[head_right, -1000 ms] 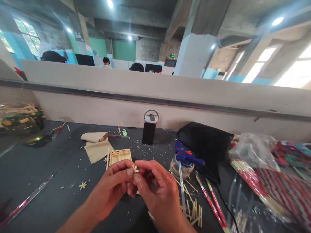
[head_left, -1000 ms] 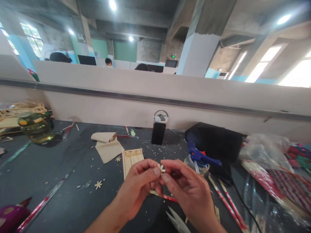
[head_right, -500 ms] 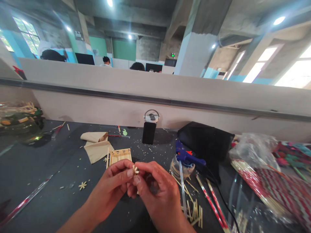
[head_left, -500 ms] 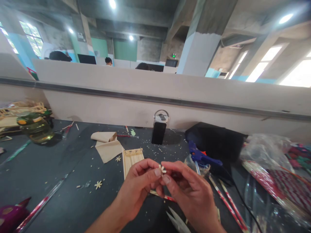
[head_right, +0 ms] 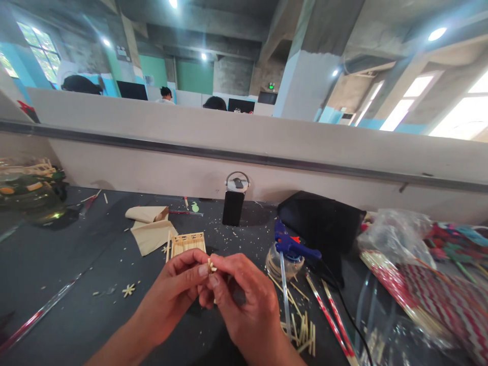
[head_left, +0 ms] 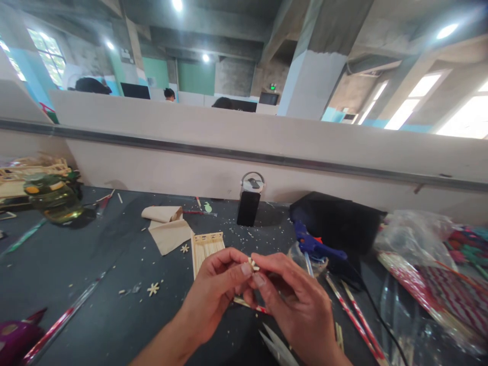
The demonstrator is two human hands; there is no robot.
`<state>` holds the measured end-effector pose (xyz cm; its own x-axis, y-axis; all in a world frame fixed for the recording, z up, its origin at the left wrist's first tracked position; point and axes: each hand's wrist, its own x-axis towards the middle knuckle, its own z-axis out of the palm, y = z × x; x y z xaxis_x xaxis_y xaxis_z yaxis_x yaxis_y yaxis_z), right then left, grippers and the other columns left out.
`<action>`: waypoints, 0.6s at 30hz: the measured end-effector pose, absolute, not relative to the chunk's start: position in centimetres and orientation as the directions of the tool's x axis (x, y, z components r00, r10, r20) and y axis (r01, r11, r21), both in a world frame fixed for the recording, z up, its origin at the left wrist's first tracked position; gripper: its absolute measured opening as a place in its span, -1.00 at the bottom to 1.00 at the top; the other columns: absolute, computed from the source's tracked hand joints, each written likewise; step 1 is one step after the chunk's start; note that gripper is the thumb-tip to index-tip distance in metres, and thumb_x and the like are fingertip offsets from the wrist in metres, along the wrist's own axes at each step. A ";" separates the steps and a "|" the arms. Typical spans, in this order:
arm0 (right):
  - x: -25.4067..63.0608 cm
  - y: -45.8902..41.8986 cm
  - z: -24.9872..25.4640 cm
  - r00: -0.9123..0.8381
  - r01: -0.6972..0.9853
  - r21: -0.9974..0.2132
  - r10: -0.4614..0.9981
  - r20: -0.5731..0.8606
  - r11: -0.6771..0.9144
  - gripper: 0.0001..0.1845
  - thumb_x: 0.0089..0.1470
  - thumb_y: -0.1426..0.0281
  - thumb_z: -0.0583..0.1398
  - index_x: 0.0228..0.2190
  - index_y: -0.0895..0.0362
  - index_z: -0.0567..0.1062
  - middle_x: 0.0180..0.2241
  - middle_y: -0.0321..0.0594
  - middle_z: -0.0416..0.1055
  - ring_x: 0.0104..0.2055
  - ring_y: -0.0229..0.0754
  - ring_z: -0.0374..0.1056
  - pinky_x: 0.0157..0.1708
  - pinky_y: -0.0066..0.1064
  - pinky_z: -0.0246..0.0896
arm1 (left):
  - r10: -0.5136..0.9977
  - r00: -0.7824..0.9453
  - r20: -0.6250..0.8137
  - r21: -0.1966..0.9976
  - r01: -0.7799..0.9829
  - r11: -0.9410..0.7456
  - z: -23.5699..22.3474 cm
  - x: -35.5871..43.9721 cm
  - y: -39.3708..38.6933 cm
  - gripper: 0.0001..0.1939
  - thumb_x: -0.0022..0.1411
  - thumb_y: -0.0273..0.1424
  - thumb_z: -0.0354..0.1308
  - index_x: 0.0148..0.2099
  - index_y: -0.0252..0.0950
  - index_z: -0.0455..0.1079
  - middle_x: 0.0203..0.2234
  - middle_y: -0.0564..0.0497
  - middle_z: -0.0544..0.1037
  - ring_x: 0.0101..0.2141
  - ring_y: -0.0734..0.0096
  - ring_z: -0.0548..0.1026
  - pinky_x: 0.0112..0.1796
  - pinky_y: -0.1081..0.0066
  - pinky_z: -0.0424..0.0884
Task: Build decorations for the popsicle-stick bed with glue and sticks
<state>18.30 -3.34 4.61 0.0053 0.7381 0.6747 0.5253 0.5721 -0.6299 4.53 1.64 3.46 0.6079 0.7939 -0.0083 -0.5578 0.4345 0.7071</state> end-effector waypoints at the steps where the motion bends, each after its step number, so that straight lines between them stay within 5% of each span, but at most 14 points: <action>1: 18.3 -3.3 4.6 0.002 0.524 -0.628 0.736 0.677 0.575 -0.71 0.11 0.60 0.18 -0.15 0.08 0.50 -0.39 -0.32 0.49 -0.38 -0.34 0.45 -0.38 -0.57 0.37 | 0.794 0.608 -0.007 0.705 -0.560 0.435 3.5 4.5 1.7 -0.89 0.11 -0.43 0.30 -0.37 -0.38 0.46 -0.59 0.04 0.56 -0.63 0.56 0.46 -0.51 0.52 0.44; 18: 18.5 -3.4 3.9 0.068 0.505 -0.704 0.790 0.609 0.499 -0.63 0.13 0.54 0.19 -0.07 -0.07 0.45 -0.35 -0.38 0.44 -0.45 -0.35 0.43 -0.45 -0.55 0.40 | 0.817 0.576 0.012 0.747 -0.549 0.376 3.5 4.4 1.5 -0.91 0.12 -0.42 0.30 -0.36 -0.34 0.47 -0.54 0.04 0.56 -0.57 0.56 0.45 -0.45 0.51 0.39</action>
